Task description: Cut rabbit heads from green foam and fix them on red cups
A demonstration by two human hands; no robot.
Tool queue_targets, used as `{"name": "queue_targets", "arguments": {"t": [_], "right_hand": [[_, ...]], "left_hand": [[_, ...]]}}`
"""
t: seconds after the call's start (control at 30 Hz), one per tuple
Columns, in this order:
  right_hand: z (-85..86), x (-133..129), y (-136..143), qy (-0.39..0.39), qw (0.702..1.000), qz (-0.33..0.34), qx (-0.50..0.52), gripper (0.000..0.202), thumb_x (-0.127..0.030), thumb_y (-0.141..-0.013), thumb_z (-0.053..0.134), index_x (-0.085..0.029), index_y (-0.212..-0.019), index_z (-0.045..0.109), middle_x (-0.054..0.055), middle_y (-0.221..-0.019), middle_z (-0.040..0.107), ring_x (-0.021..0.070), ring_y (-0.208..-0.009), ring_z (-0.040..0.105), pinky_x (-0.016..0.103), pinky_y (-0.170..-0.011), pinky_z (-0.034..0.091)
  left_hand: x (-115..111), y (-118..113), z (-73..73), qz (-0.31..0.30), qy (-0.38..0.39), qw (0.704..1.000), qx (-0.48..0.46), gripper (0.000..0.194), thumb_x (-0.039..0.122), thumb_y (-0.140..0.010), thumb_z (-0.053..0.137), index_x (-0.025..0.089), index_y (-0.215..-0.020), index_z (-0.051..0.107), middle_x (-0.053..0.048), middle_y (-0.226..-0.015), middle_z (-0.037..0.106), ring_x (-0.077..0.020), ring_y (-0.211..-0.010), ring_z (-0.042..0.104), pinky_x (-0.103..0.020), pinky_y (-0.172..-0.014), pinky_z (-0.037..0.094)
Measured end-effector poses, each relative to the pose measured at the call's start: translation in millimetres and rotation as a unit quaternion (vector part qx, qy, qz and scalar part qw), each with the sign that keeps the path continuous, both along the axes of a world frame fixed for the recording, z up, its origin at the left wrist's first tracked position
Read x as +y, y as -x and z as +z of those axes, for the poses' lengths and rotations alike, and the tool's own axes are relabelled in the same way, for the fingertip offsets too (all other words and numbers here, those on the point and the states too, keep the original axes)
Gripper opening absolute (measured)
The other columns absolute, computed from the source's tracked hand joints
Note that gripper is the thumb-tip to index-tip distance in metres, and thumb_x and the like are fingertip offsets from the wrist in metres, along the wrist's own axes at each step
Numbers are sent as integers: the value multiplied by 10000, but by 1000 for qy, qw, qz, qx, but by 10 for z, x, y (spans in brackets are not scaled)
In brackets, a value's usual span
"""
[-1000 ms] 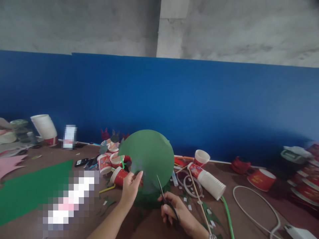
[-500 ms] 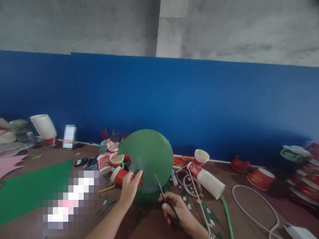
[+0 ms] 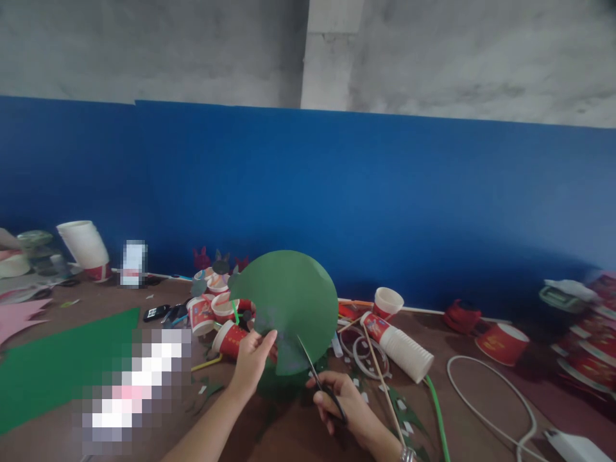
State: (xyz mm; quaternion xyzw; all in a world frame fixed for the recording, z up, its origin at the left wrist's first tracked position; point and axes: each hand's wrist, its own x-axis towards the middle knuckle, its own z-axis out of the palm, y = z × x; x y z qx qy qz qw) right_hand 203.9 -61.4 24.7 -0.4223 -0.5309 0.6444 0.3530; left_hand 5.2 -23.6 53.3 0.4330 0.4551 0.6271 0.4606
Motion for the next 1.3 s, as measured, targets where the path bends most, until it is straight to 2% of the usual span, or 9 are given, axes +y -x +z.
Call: {"name": "queue_targets", "arguments": {"t": [0.33, 0.63, 0.9, 1.13, 1.3], "right_hand": [[49, -3, -46, -13, 999, 2, -36, 509, -543, -579, 742, -115, -830, 630, -83, -422, 470, 35, -317, 368, 145, -303, 298], [49, 23, -96, 0, 999, 19, -45, 500, -518, -568, 753, -108, -836, 649, -77, -423, 473, 42, -325, 375, 151, -308, 305], [110, 9, -118, -1, 998, 28, -64, 480, -513, -583, 739, -107, -816, 634, -97, -408, 424, 27, -316, 322, 148, -303, 222], [33, 25, -86, 9, 998, 10, -62, 558, -566, -538, 747, -101, -826, 635, -75, -405, 471, 37, -308, 339, 158, -301, 233], [10, 21, -54, -1, 998, -10, -55, 605, -619, -507, 740, -110, -814, 631, -85, -403, 448, 34, -301, 321, 160, -299, 210]], "left_hand": [[9, 1, -55, -30, 14, 999, -41, 354, 473, -633, 719, 149, -674, 582, 52, -459, 552, -101, -405, 497, -198, -412, 375], [2, -9, -21, -47, 19, 998, -42, 376, 493, -610, 729, 154, -662, 576, 61, -444, 524, -94, -397, 476, -193, -406, 353], [2, -22, -54, -59, 21, 997, -42, 354, 474, -631, 722, 153, -680, 580, 64, -444, 528, -90, -396, 466, -192, -410, 359], [1, -46, -119, -62, 35, 997, -26, 385, 502, -621, 723, 152, -652, 565, 49, -447, 541, -107, -403, 495, -211, -425, 390], [-17, -99, -139, -67, 53, 995, -48, 397, 523, -611, 720, 161, -652, 561, 44, -467, 565, -117, -415, 517, -223, -442, 409]]}}
